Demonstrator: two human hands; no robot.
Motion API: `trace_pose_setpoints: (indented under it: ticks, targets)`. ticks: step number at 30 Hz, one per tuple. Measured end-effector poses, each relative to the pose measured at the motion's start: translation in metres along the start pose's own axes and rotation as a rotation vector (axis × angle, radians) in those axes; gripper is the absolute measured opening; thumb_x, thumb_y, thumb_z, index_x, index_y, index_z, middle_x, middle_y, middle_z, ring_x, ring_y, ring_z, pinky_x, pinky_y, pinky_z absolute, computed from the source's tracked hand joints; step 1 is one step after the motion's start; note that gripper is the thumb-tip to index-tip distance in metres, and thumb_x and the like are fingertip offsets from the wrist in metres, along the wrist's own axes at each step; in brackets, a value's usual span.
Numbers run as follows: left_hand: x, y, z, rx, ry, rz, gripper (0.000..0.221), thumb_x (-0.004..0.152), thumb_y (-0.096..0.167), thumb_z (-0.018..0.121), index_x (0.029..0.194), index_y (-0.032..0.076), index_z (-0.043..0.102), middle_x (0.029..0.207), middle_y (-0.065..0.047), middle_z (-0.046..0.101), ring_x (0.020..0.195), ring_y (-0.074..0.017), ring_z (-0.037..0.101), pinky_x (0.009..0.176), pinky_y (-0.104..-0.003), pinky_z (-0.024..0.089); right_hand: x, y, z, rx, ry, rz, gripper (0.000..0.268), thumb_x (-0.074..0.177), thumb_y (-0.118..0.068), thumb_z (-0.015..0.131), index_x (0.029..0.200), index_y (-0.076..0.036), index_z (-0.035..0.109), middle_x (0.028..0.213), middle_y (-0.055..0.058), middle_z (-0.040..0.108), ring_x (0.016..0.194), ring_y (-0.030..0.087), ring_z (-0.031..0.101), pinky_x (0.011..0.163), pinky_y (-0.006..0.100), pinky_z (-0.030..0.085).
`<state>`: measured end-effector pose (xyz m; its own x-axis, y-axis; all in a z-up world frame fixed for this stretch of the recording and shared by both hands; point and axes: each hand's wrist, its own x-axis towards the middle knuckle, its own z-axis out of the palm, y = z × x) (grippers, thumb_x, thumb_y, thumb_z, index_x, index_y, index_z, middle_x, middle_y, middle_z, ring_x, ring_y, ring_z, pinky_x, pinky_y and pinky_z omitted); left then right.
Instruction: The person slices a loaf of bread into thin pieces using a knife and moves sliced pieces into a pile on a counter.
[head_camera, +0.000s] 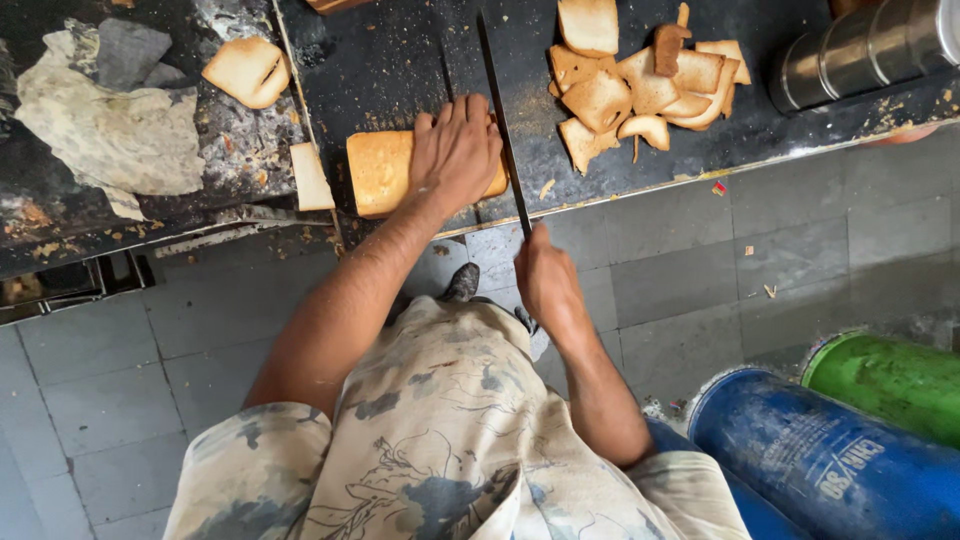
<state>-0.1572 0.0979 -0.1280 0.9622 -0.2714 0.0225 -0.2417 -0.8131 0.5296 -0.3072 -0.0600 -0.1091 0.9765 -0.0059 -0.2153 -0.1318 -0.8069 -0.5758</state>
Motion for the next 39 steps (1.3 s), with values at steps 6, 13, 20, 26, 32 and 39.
trace_pose_setpoints:
  ticks: [6,13,20,26,32,39]
  targets:
    - [0.001,-0.001,0.002,0.017,0.061,0.035,0.021,0.102,0.028,0.051,0.109,0.009,0.056,0.104,-0.01,0.066,0.097,-0.0273,0.063,0.085,-0.05,0.04,-0.028,0.019,0.005,0.018,-0.093,0.066,0.019,0.097,-0.011,0.055,0.097,0.006,0.045,0.076,0.037,0.064,0.08,0.056,0.064,0.063,0.062,0.048]
    - [-0.004,-0.003,0.004,0.05,0.092,0.066,0.021,0.102,0.029,0.051,0.108,0.01,0.056,0.104,-0.009,0.066,0.098,-0.0273,0.063,0.083,-0.049,0.04,0.042,0.029,0.028,-0.025,-0.063,0.025,0.014,0.097,-0.007,0.054,0.101,0.004,0.047,0.079,0.037,0.065,0.08,0.056,0.064,0.066,0.063,0.049]
    - [0.002,-0.002,0.005,0.079,0.019,0.031,0.023,0.103,0.029,0.05,0.109,0.008,0.056,0.103,-0.01,0.065,0.095,-0.0261,0.063,0.083,-0.048,0.04,-0.03,0.045,0.013,-0.002,-0.163,0.089,0.019,0.096,-0.01,0.056,0.098,0.005,0.046,0.078,0.037,0.065,0.082,0.057,0.063,0.068,0.064,0.049]
    - [-0.003,-0.002,0.006,0.062,0.091,0.053,0.022,0.102,0.029,0.052,0.108,0.009,0.057,0.105,-0.009,0.066,0.098,-0.0271,0.064,0.084,-0.05,0.041,0.059,0.051,0.055,-0.031,-0.057,-0.031,0.02,0.093,-0.007,0.054,0.106,0.007,0.049,0.083,0.036,0.066,0.084,0.056,0.064,0.069,0.062,0.05]
    - [0.001,-0.003,0.012,0.066,0.13,0.063,0.023,0.099,0.03,0.054,0.107,0.008,0.057,0.105,-0.01,0.067,0.099,-0.0277,0.064,0.084,-0.052,0.041,-0.025,0.085,0.049,-0.055,-0.191,0.113,0.02,0.092,-0.01,0.056,0.102,0.006,0.05,0.078,0.036,0.066,0.08,0.056,0.065,0.07,0.063,0.049]
    - [0.0,-0.001,0.013,-0.012,0.114,-0.017,0.026,0.097,0.03,0.049,0.109,0.009,0.057,0.107,-0.011,0.069,0.103,-0.0269,0.065,0.085,-0.053,0.041,0.068,0.099,0.088,-0.048,-0.062,-0.115,0.018,0.095,-0.009,0.058,0.102,0.007,0.05,0.079,0.034,0.066,0.077,0.056,0.064,0.063,0.06,0.05]
